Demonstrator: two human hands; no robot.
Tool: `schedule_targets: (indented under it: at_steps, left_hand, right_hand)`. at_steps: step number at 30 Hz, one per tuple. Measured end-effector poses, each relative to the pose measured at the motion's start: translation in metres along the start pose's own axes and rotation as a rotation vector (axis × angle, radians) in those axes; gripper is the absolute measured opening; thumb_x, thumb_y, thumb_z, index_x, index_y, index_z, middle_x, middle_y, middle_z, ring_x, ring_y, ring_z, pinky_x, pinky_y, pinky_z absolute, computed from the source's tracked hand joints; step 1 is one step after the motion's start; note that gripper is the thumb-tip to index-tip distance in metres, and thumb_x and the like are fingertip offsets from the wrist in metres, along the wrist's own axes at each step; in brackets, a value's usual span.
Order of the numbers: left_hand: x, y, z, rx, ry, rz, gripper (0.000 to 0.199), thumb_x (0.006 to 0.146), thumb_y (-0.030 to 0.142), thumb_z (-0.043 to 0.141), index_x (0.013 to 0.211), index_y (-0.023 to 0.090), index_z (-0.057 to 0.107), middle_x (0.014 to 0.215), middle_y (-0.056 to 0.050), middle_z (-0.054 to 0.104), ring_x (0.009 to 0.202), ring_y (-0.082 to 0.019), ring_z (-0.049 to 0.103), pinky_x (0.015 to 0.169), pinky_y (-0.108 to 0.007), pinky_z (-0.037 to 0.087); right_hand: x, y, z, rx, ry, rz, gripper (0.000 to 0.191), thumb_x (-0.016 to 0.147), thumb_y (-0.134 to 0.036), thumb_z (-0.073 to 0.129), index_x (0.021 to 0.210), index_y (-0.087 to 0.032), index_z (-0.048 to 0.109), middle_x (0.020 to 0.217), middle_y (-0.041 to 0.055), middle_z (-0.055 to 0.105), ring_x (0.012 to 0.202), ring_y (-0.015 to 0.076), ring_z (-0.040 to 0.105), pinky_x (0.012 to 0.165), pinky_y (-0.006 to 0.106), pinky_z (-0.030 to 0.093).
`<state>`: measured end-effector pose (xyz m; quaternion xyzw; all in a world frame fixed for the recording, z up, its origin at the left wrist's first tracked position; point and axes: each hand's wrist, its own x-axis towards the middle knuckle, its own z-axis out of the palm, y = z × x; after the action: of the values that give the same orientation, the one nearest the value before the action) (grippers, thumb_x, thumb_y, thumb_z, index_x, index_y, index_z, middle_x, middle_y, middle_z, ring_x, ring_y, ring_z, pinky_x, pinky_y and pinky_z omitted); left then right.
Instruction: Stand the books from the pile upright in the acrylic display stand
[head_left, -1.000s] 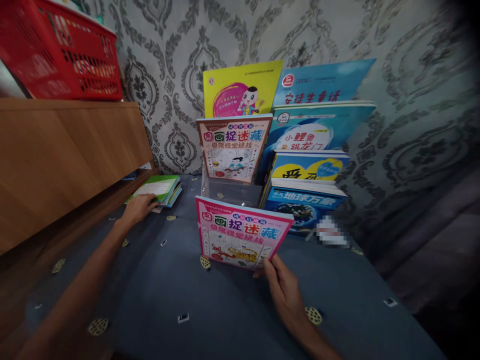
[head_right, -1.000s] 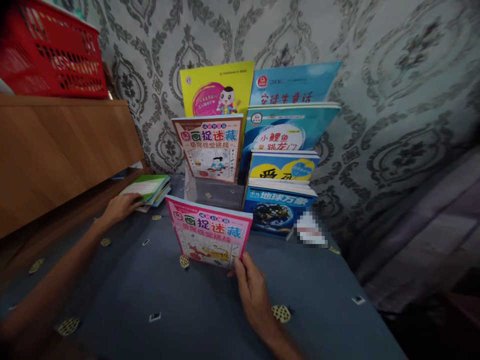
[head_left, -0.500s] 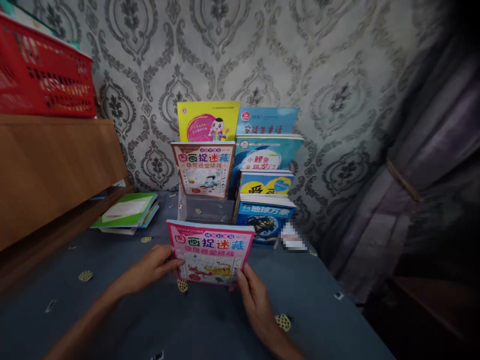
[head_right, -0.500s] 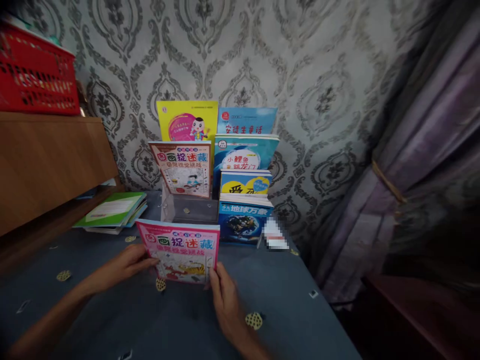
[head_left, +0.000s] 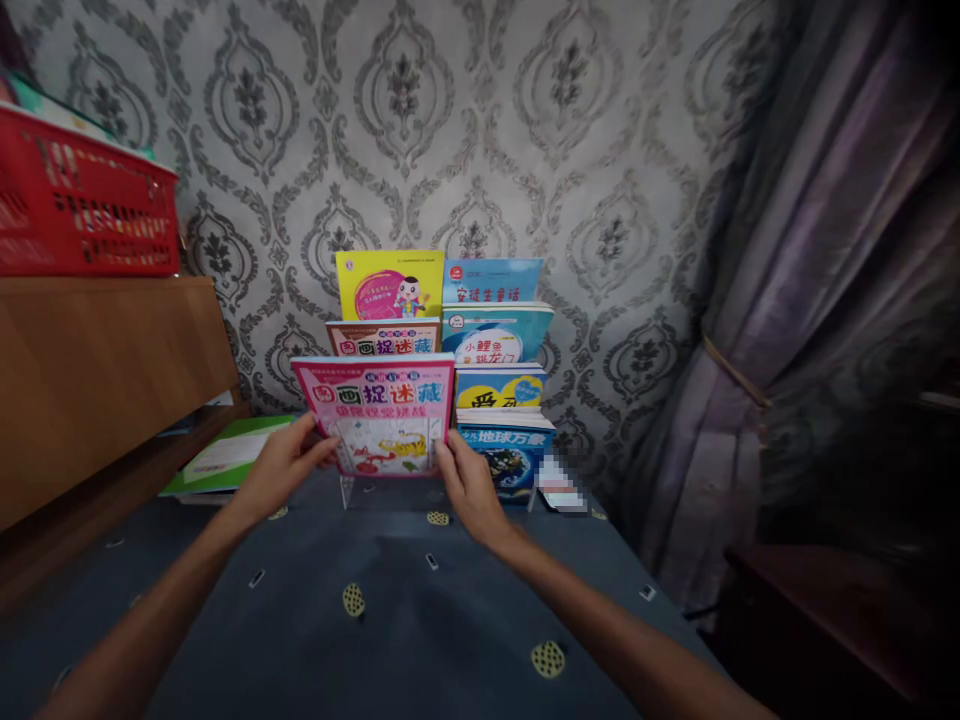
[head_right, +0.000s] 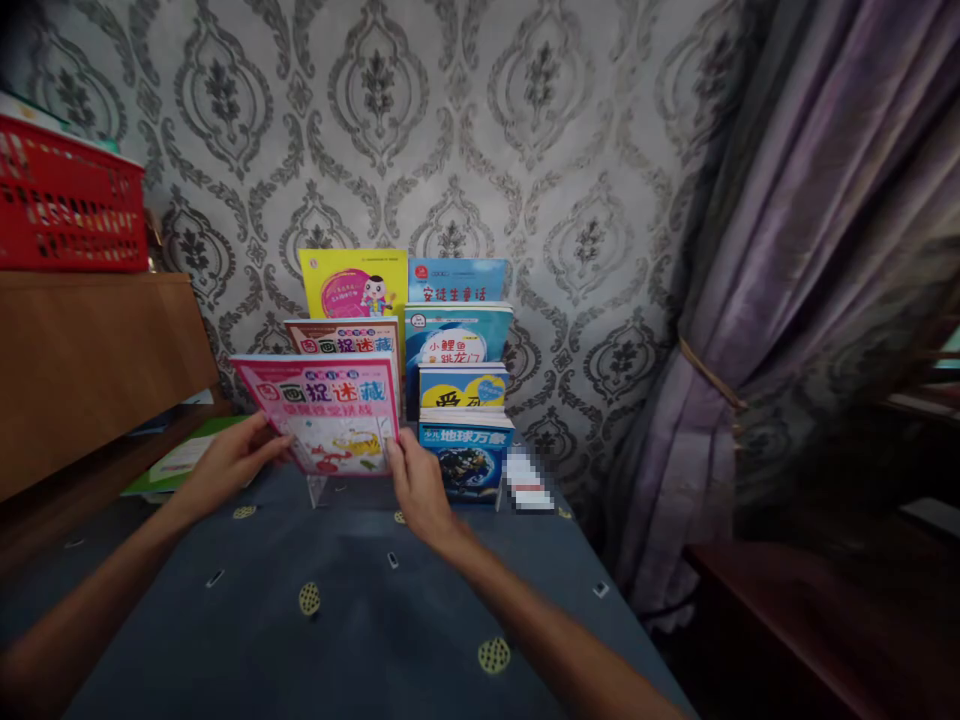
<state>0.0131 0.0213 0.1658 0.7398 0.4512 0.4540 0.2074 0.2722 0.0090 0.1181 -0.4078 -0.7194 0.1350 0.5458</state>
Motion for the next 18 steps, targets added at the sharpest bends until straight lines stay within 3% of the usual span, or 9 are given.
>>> schedule_targets:
  at_steps: [6,10,18]
  left_hand:
    - [0.05,0.024,-0.018,0.014,0.16,0.152,0.034,0.078,0.051,0.06,0.089,0.019,0.056,0.075,-0.001,0.068,0.066,-0.019,0.065,0.063,-0.03,0.054]
    - [0.078,0.027,-0.022,0.087,0.26,0.217,0.029,0.08,0.047,0.058,0.091,0.02,0.054,0.073,0.0,0.066,0.067,-0.019,0.066,0.066,-0.031,0.054]
    - [0.104,0.009,-0.014,0.043,0.256,0.25,0.023,0.081,0.037,0.057,0.097,0.02,0.055,0.081,-0.001,0.067,0.065,-0.017,0.066,0.063,-0.03,0.055]
  right_hand:
    - [0.073,-0.016,-0.016,-0.106,0.05,-0.174,0.025,0.1,-0.043,0.031,0.084,-0.026,0.041,0.072,-0.0013,0.05,0.069,0.0172,0.048,0.068,0.029,0.037]
    - [0.111,-0.015,-0.023,-0.168,0.078,-0.279,0.024,0.1,-0.043,0.031,0.086,-0.026,0.041,0.08,0.0021,0.055,0.074,0.0199,0.05,0.072,0.032,0.039]
    - [0.134,0.001,-0.018,-0.329,0.114,-0.299,0.018,0.099,-0.034,0.034,0.085,-0.025,0.042,0.091,0.0075,0.054,0.089,0.0237,0.052,0.083,0.037,0.044]
